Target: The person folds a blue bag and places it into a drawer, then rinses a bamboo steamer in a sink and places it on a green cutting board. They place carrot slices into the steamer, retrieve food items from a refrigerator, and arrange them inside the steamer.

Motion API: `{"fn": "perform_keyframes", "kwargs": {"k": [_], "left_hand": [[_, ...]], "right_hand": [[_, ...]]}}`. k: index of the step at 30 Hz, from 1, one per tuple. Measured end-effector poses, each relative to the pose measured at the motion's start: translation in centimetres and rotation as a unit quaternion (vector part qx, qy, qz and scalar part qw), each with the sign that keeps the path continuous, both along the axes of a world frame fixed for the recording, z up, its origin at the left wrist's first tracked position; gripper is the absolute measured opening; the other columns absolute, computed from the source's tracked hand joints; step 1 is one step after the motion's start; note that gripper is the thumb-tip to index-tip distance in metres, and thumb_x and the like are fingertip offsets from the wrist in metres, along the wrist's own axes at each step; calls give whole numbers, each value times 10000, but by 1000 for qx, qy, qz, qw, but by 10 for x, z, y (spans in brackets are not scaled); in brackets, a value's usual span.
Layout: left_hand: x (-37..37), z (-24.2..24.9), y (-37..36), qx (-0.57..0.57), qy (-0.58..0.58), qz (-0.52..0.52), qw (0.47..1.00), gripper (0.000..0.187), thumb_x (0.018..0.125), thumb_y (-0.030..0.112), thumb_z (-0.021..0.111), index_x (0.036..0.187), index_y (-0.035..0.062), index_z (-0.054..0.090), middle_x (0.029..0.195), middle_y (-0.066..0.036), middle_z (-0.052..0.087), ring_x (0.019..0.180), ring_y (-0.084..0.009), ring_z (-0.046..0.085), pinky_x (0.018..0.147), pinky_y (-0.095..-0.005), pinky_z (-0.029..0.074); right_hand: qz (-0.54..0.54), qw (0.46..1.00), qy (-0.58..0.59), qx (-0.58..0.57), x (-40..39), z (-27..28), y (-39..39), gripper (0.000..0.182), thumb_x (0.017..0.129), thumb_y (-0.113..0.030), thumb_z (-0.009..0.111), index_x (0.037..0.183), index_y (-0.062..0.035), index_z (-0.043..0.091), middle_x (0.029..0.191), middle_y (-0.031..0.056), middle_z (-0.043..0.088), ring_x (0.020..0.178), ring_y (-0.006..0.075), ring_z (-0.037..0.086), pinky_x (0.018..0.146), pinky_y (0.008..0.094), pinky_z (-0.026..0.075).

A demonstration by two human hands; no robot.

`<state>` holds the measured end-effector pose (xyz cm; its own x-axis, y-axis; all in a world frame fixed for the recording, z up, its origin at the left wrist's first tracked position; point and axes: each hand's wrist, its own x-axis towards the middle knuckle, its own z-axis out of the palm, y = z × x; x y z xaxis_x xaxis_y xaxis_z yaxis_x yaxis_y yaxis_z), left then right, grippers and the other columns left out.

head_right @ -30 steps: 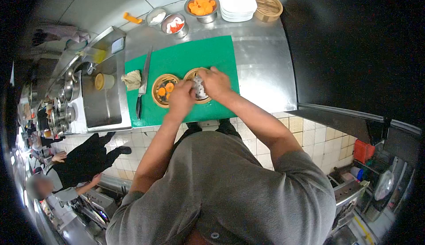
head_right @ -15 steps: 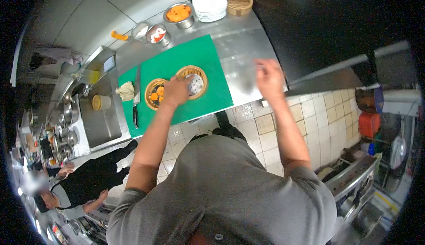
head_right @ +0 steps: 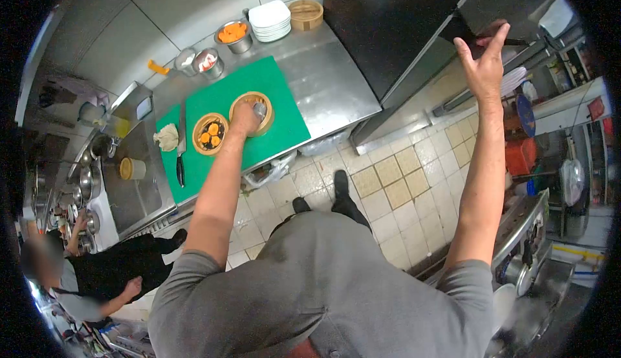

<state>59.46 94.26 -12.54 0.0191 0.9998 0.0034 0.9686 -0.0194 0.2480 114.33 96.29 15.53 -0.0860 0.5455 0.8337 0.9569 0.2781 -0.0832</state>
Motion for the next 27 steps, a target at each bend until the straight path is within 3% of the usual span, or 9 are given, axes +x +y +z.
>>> {"fn": "perform_keyframes", "kwargs": {"k": [6, 12, 16, 19, 22, 23, 24, 25, 27], "left_hand": [[1, 5, 2, -95, 70, 35, 992, 465, 831, 152, 661, 1248, -54, 650, 1299, -279, 644, 1262, -380, 588, 1105, -425, 451], [-9, 14, -2, -104, 13, 64, 992, 430, 854, 111, 588, 1273, 61, 664, 1211, -242, 693, 1129, -396, 668, 969, -465, 541], [20, 5, -29, 171, -15, 143, 975, 424, 857, 80, 558, 1263, 27, 671, 1221, -272, 674, 1144, -441, 634, 991, -491, 507], [118, 8, -69, 305, -164, 237, 907, 346, 901, 66, 625, 1228, -46, 636, 1084, -239, 681, 1055, -389, 658, 941, -429, 512], [236, -56, -100, 250, -155, 203, 934, 209, 915, 122, 624, 1071, -9, 671, 962, -192, 679, 860, -300, 637, 816, -416, 522], [280, -80, -104, 95, -311, 219, 920, 262, 884, 127, 663, 1113, 3, 691, 1014, -181, 703, 918, -284, 676, 851, -418, 537], [314, -105, -98, 91, -281, 32, 955, 320, 859, 146, 716, 1149, 11, 706, 1084, -170, 708, 954, -272, 692, 873, -417, 546], [376, -67, -95, -52, -268, 55, 961, 485, 842, 168, 754, 1297, 32, 654, 1135, -173, 699, 942, -278, 689, 880, -412, 546], [449, -34, -59, -83, -263, -102, 956, 715, 858, 203, 761, 1494, 35, 481, 1221, -203, 674, 937, -284, 687, 880, -401, 544]], "right_hand": [[88, 989, 53, -103, 25, 17, -3, 1177, 893, -494, 777, 1614, 16, 0, 947, 120, 643, 851, 267, 666, 793, 380, 545], [160, 980, 75, -86, 47, 12, -40, 1001, 846, -389, 809, 1625, -93, 254, 832, 55, 495, 779, 206, 526, 755, 350, 493], [294, 927, 215, -90, 144, -5, -96, 873, 851, -567, 743, 1507, -54, 481, 895, 35, 503, 793, 170, 493, 757, 321, 448], [294, 917, 266, -48, 248, -28, -156, 816, 903, -628, 632, 1414, 3, 546, 912, 59, 509, 859, 199, 498, 890, 372, 446], [410, 855, 314, 39, 362, -51, -190, 758, 987, -599, 486, 1400, 35, 531, 1021, 134, 567, 1020, 273, 553, 1115, 487, 365], [428, 816, 385, 48, 399, -56, -200, 728, 1001, -563, 458, 1411, 35, 519, 1125, 183, 583, 1123, 313, 551, 1160, 507, 314], [444, 770, 454, 59, 426, -60, -210, 699, 1014, -526, 430, 1422, 36, 507, 1229, 232, 600, 1226, 353, 548, 1205, 528, 263], [273, 842, 461, 53, 440, -56, -221, 716, 1043, -556, 410, 1448, 29, 487, 1431, 270, 527, 1365, 388, 481, 1227, 522, 245], [142, 761, 624, 103, 515, -106, -236, 836, 1021, -674, 390, 1497, 11, 439, 1535, 203, 466, 1424, 347, 438, 1220, 471, 286]]}}
